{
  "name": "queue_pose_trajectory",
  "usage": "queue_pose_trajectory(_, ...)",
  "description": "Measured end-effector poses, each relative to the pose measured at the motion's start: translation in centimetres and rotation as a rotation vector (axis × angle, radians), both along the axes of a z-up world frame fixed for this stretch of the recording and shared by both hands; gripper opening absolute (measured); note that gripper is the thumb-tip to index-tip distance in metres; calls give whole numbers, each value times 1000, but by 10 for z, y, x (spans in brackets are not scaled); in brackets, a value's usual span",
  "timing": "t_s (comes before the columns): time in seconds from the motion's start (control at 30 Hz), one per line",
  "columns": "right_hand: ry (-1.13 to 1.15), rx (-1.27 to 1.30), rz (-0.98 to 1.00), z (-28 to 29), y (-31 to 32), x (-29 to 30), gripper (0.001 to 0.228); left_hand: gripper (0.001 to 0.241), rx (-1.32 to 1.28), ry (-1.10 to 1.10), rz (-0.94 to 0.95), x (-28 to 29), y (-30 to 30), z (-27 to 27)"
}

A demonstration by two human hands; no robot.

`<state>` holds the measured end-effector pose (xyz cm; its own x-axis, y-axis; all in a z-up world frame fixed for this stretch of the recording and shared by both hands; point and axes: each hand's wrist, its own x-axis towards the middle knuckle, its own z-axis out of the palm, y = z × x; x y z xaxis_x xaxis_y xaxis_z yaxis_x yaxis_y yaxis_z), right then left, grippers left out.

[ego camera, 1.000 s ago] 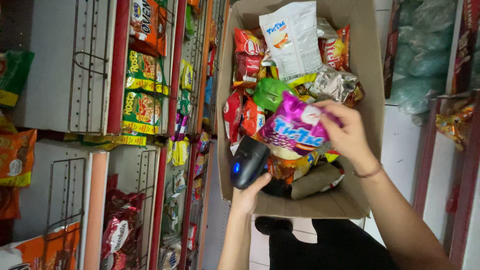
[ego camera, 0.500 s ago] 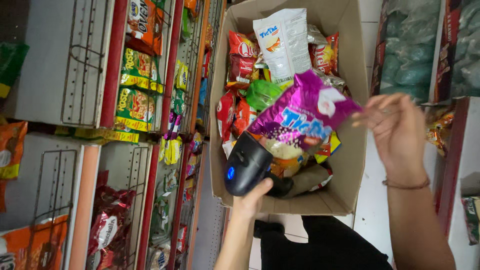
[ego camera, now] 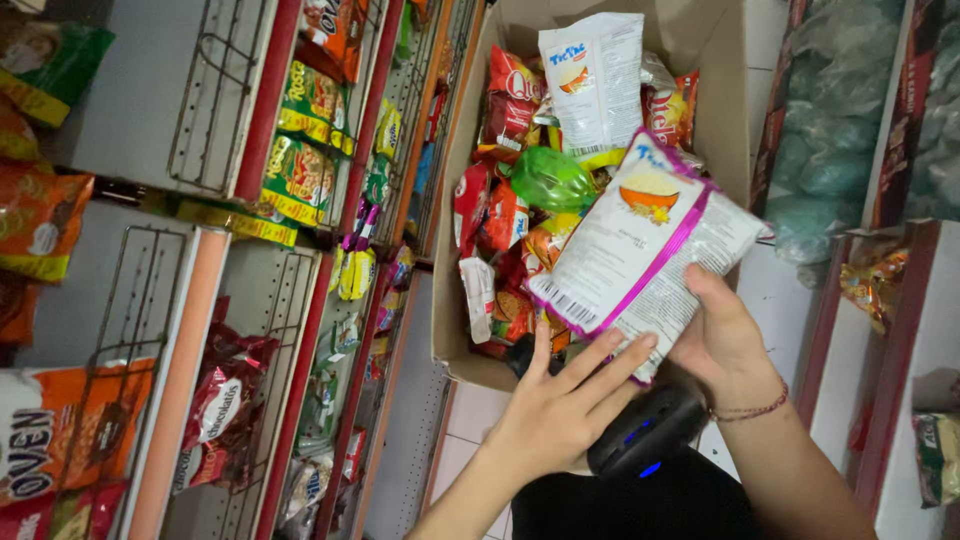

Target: The person scans and places snack packages onto store shelves from a cardboard box. They then spray and wipe the glass door of a beverage refrigerator with a cloth.

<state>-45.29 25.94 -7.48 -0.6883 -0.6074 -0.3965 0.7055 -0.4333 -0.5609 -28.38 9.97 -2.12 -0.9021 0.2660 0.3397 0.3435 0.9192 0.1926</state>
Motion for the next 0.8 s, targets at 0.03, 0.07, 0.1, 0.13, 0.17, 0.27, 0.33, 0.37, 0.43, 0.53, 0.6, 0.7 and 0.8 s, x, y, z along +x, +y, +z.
queue_pose_trajectory(0.03,4,5,-11,1,1,0,78,45,190,-35,6,4,2,1)
queue_pose_trajectory(0.07,8,10,-21,2,1,-1,76,56,381,-68,11,10,4,2)
queue_pose_trajectory(0.1,13,14,-31,3,0,-3,75,67,570,-98,16,13,5,4)
queue_pose_trajectory(0.13,54,1,-33,4,-1,-3,76,68,739,-89,45,15,7,5)
queue_pose_trajectory(0.17,95,-13,-36,4,-1,-4,77,68,907,-79,73,17,9,5)
queue_pose_trajectory(0.27,154,-50,-13,4,-2,-6,80,100,1442,-199,148,20,9,3)
queue_pose_trajectory(0.33,174,-71,12,2,0,-3,81,117,1620,-251,199,24,7,-1)
queue_pose_trajectory(0.37,190,-85,26,0,1,-2,81,116,1612,-229,225,26,6,-3)
queue_pose_trajectory(0.43,204,-148,30,-5,-1,0,81,113,1632,-206,247,30,1,-7)
queue_pose_trajectory(0.53,208,-219,3,-16,-8,8,84,106,1652,-181,230,40,-2,-10)
queue_pose_trajectory(0.6,238,-174,-21,-24,-18,13,85,95,1568,-132,199,44,-3,-10)
queue_pose_trajectory(0.7,232,-65,-83,-31,-31,20,78,96,1787,-186,203,45,-4,-11)
queue_pose_trajectory(0.8,256,-69,-92,-29,-40,22,76,102,2199,32,205,44,-7,-12)
